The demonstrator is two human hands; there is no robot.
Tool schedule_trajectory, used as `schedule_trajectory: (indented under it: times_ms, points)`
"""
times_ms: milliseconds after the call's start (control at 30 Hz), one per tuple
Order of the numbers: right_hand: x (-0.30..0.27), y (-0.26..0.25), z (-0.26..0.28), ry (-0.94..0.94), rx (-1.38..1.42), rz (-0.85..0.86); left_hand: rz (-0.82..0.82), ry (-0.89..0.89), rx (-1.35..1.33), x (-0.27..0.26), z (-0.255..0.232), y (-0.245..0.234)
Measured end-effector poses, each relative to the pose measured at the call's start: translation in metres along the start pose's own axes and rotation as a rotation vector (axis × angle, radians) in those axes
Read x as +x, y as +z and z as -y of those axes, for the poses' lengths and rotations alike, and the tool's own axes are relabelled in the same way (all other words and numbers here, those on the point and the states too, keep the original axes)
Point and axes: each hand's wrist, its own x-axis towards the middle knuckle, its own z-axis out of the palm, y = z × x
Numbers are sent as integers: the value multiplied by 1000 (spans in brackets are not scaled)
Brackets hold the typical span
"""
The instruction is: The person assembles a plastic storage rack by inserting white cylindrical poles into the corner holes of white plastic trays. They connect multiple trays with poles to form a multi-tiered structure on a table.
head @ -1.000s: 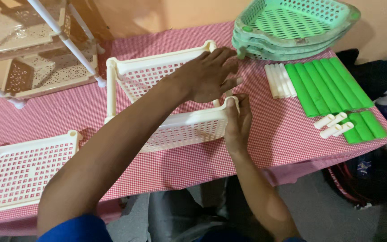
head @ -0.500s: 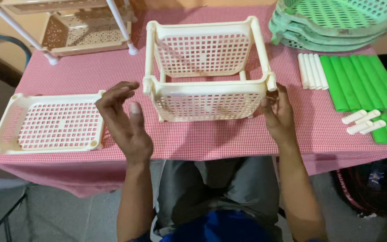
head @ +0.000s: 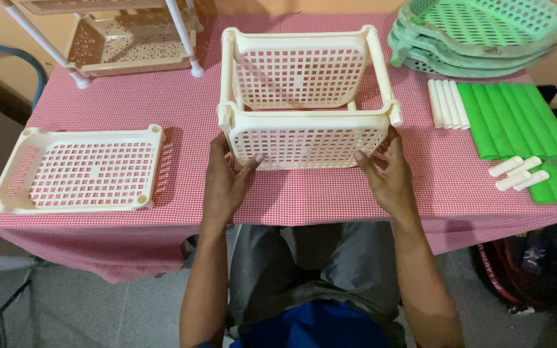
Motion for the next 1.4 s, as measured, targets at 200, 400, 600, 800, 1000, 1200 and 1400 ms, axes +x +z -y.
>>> schedule_trajectory:
  times_ms: [200,400,600,800,1000,1200,1400]
  points:
    - [4,6,-14,-26,182,28,-24,208,203,8,-5,-8]
    - [5,11,-21,-15,98,-67,-75,336,377,16,-40,-13]
    - [-7,0,-4,-289,-275,-354,-164,400,664,28,-88,-6]
    - [13,5,30,-374,-173,-240,-56,505,702,48,-117,13]
    - [44,11,42,-347,201,-174,131,720,493,86,-114,41]
    - [63,13,23,-264,300,-263,-82,636,-59,89,-91,60]
    - [58,22,8,-352,164,-344,132,-132,-305,100,-73,60]
